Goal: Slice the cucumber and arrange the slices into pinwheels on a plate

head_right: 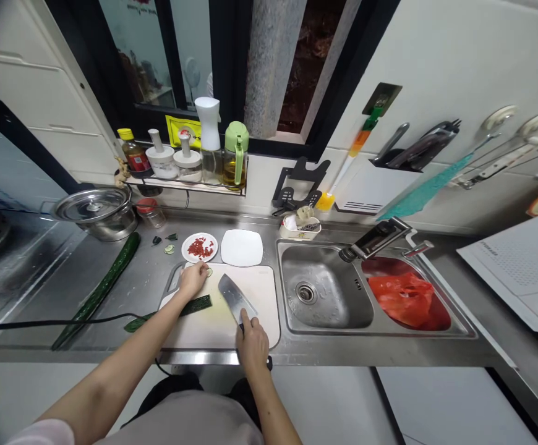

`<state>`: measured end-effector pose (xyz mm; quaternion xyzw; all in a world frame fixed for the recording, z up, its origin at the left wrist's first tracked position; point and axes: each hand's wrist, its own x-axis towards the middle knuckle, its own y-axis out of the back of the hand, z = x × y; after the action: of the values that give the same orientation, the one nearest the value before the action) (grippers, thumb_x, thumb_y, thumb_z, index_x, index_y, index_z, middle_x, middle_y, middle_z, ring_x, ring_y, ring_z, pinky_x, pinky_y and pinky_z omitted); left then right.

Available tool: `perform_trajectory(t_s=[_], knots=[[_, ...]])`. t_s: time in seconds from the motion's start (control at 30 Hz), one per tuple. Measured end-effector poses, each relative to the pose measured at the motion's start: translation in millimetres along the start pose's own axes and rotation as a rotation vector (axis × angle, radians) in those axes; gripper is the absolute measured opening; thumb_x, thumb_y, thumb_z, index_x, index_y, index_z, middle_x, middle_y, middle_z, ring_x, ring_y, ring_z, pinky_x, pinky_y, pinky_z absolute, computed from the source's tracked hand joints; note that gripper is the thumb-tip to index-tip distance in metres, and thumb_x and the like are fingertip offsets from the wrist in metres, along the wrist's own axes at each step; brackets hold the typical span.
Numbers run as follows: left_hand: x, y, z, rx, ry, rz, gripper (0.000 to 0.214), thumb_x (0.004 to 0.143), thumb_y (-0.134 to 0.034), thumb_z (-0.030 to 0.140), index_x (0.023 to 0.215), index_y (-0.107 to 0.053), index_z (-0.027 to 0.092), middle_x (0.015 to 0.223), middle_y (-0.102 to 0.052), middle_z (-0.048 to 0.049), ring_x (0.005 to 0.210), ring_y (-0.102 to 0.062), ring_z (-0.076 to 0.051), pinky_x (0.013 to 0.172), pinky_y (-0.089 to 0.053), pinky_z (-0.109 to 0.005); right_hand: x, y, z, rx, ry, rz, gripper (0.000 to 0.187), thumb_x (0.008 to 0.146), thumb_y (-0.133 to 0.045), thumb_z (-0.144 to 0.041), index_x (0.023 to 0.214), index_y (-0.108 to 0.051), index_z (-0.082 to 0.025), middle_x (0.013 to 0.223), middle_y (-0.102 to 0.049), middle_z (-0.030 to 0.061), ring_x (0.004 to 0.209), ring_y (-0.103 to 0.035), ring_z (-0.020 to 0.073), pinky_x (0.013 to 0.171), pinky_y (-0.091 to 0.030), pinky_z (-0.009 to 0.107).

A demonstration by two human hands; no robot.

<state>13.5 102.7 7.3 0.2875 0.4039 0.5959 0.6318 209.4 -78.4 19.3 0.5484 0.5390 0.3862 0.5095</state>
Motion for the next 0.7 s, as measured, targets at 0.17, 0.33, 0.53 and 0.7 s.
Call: perform_trajectory(t_s=[0.17,0.33,0.53,0.7], knots=[[5.8,-3.6,-1.4,0.064,-0.054,0.017,0.022,0.083,-0.051,0.022,0.102,-0.064,0.022,0.093,-0.071,-0.0066,0.096,-0.06,-0.023,0.089,-0.032,-0.037,-0.6,-2.5,1.1,0.014,0.0,-0.012,0.048,0.093,-0.045,-0.028,0.14,-0.041,-0.028,0.095,-0.06,0.0057,0.084,-0.06,0.0176,0.072,-0.041,0.025],[6.7,-7.1,-4.9,0.124,-0.07,0.065,0.022,0.082,-0.052,0.024,0.097,-0.068,0.023,0.099,-0.07,-0.0074,0.099,-0.057,-0.026,0.087,-0.034,-0.039,-1.0,-2.9,2.8,0.027,-0.007,-0.016,0.047,0.094,-0.043,-0.028,0.14,-0.041,-0.027,0.096,-0.06,0.006,0.085,-0.06,0.0181,0.073,-0.041,0.026],[6.5,-8.0,-5.3,0.156,-0.064,0.086,0.023,0.084,-0.052,0.03,0.092,-0.072,0.023,0.101,-0.069,-0.0093,0.1,-0.056,-0.027,0.087,-0.035,-0.04,-0.1,-1.2,1.8,0.038,-0.012,-0.018,0.046,0.093,-0.044,-0.029,0.139,-0.043,-0.027,0.095,-0.06,0.0059,0.084,-0.06,0.0177,0.073,-0.042,0.025],[5.0,-5.4,-5.5,0.101,-0.062,0.106,0.023,0.083,-0.052,0.031,0.095,-0.072,0.024,0.1,-0.069,-0.0088,0.1,-0.056,-0.027,0.087,-0.035,-0.039,1.3,-2.5,0.3,0.065,-0.013,-0.002,0.046,0.094,-0.042,-0.031,0.139,-0.044,-0.026,0.095,-0.06,0.0062,0.085,-0.061,0.0181,0.074,-0.043,0.026]])
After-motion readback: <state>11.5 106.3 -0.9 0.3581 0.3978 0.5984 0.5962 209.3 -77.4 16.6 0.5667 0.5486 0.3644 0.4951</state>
